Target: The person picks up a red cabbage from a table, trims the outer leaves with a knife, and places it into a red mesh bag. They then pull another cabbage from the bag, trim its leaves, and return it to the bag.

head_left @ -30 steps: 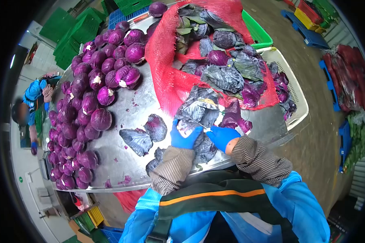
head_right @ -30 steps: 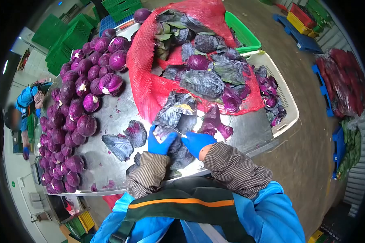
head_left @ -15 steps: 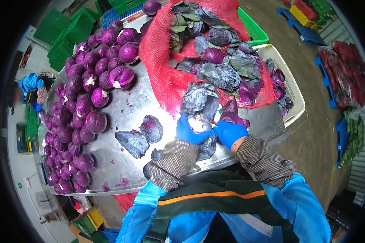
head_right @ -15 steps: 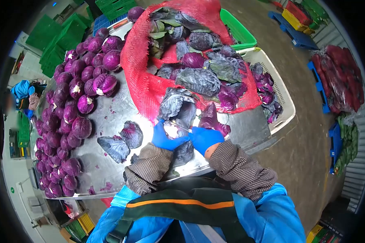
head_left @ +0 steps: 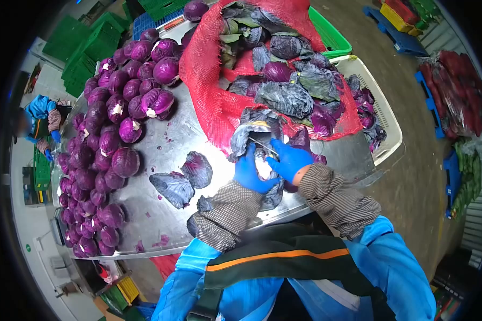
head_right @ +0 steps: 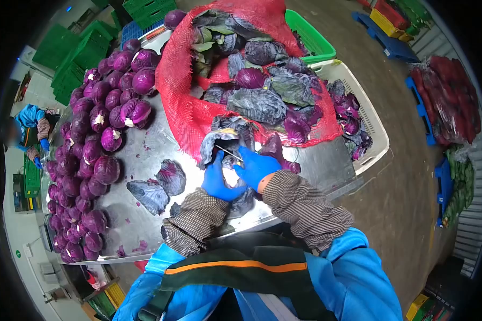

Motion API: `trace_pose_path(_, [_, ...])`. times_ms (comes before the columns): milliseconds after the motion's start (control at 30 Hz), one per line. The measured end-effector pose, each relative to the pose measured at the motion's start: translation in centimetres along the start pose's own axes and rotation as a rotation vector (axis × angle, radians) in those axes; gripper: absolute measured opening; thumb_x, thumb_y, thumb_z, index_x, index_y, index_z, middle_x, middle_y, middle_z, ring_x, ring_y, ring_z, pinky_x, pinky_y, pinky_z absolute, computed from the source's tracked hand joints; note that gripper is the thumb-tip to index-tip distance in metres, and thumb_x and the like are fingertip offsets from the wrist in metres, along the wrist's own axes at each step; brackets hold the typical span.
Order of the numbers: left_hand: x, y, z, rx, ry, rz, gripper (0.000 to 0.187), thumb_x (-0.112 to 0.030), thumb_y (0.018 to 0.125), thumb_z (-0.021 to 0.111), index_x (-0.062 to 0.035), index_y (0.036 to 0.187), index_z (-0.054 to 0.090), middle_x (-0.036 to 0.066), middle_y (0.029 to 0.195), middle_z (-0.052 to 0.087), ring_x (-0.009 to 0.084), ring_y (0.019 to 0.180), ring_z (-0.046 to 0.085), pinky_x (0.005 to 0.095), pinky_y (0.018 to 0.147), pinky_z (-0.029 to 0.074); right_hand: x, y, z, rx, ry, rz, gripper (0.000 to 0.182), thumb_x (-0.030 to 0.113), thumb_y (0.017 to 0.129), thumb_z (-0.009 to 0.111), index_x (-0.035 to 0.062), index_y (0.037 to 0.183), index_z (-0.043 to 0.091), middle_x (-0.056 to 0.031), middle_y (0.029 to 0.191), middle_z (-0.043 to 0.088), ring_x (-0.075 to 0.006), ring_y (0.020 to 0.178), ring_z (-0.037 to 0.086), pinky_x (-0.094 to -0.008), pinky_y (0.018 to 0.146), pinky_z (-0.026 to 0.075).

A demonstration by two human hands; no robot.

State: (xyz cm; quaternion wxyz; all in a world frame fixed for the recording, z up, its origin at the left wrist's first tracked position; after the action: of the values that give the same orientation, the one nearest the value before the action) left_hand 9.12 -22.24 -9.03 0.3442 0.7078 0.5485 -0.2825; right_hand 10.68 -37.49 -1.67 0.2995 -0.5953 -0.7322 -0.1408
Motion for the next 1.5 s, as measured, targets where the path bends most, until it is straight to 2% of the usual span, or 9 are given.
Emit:
trace_pose_path(100, [-1.7, -0.2, -0.8, -0.278, 0.108, 0.333, 0.105, -0.044, 0.045, 0.078, 0.0049, 0.129, 0.036, 0.026, 0.101, 0.053, 0.0399, 0.092, 0.055, 0.0429, 0.079, 0.046, -2.5, 2.6, 2.0, -0.002, -0.088, -0.007, 0.028, 0.027, 0.083, 0.052, 0.0109, 0.106, 0.051, -0.0226, 0.084, 0.06, -0.0402, 0.076, 0.059, -0.0462, 0.065, 0.048])
trace_pose_path(267, [1.7, -0.9, -1.6, 0.046, -0.157, 0.023, 0.1, -0.028, 0.051, 0.084, 0.0008, 0.131, 0.03, 0.022, 0.116, 0.05, 0.0337, 0.101, 0.054, 0.0423, 0.086, 0.045, -6.9, 4.3, 2.6, -0.071, -0.116, 0.155, 0.02, 0.021, 0.082, 0.051, 0.0089, 0.097, 0.051, -0.0226, 0.078, 0.06, -0.0413, 0.071, 0.058, -0.0499, 0.061, 0.045])
trace_pose_path(533, [1.0, -3.0, -4.5, 0.226, -2.032, -0.647, 0.069, -0.054, 0.083, 0.045, -0.004, 0.13, 0.038, 0.018, 0.127, 0.046, 0.0359, 0.111, 0.05, 0.0491, 0.095, 0.041, -5.8, 3.1, -0.8, -0.063, -0.079, 0.23, 0.024, 0.024, 0.083, 0.054, 0.0068, 0.1, 0.055, -0.0209, 0.088, 0.061, -0.0383, 0.08, 0.059, -0.0457, 0.068, 0.047])
trace_pose_path(700, [-1.9, -1.6, -7.1, 0.207, -1.835, -0.626, 0.083, -0.065, 0.078, 0.041, -0.0055, 0.135, 0.03, 0.021, 0.136, 0.034, 0.0417, 0.121, 0.038, 0.0583, 0.098, 0.032, 1.3, 1.3, -2.0, -0.009, 0.91, 0.122, 0.039, 0.035, 0.081, 0.062, 0.004, 0.103, 0.053, -0.0193, 0.084, 0.061, -0.0344, 0.08, 0.061, -0.0397, 0.064, 0.047])
trace_pose_path(800, [-2.5, -0.6, -7.5, 0.261, -1.515, -0.465, 0.078, -0.056, 0.08, 0.046, -0.0032, 0.134, 0.03, 0.021, 0.134, 0.037, 0.0403, 0.119, 0.042, 0.056, 0.097, 0.035, 6.2, -0.6, -3.2, -0.077, 0.149, -0.059, 0.045, 0.037, 0.083, 0.057, 0.004, 0.112, 0.048, -0.0177, 0.09, 0.062, -0.0328, 0.085, 0.061, -0.0383, 0.071, 0.048])
trace_pose_path(1000, [-1.9, -2.0, -6.9, 0.353, -1.998, -0.515, 0.075, -0.052, 0.078, 0.054, -0.006, 0.133, 0.033, 0.018, 0.132, 0.041, 0.0343, 0.116, 0.047, 0.0468, 0.095, 0.042, 4.2, -0.1, -1.6, -0.018, 0.46, -0.125, 0.036, 0.032, 0.083, 0.057, 0.0054, 0.106, 0.05, -0.0169, 0.085, 0.062, -0.032, 0.079, 0.061, -0.0376, 0.069, 0.048])
trace_pose_path(1233, [4.3, -1.9, -4.1, 0.164, -1.036, -0.265, 0.069, -0.032, 0.077, 0.066, -0.0007, 0.129, 0.034, 0.017, 0.121, 0.048, 0.0285, 0.114, 0.048, 0.0418, 0.095, 0.041, 6.0, -1.7, -0.1, 0.019, 0.331, -0.14, 0.054, 0.034, 0.079, 0.061, 0.003, 0.12, 0.046, -0.0204, 0.098, 0.059, -0.0354, 0.093, 0.058, -0.0386, 0.079, 0.047])
trace_pose_path(1367, [-1.0, -2.7, -3.5, 0.143, -1.939, -0.633, 0.072, -0.056, 0.082, 0.046, -0.003, 0.129, 0.038, 0.019, 0.125, 0.047, 0.0345, 0.112, 0.049, 0.0498, 0.095, 0.04, 6.3, -2.0, 0.8, -0.096, 0.272, -0.091, 0.049, 0.029, 0.076, 0.061, 0.0061, 0.117, 0.046, -0.018, 0.097, 0.06, -0.0352, 0.091, 0.058, -0.0402, 0.077, 0.047])
trace_pose_path(1500, [0.2, -2.0, -5.1, -0.067, -1.879, -0.815, 0.076, -0.065, 0.082, 0.034, -0.0054, 0.13, 0.038, 0.019, 0.128, 0.045, 0.0372, 0.114, 0.047, 0.0534, 0.096, 0.037, 4.8, -2.1, 0.9, -0.002, 0.249, 0.004, 0.034, 0.021, 0.074, 0.061, 0.007, 0.103, 0.05, -0.0152, 0.09, 0.061, -0.0345, 0.081, 0.061, -0.0411, 0.069, 0.049])
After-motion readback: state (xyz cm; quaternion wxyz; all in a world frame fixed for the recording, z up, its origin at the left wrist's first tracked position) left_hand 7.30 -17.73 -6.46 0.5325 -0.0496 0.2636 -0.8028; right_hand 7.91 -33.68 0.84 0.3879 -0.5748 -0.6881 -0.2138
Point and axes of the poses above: each hand's wrist, its own y-axis towards the middle knuckle, its own z-axis out of the palm, x = y × z, the point moved 3 cm from there along y, towards the middle knuckle
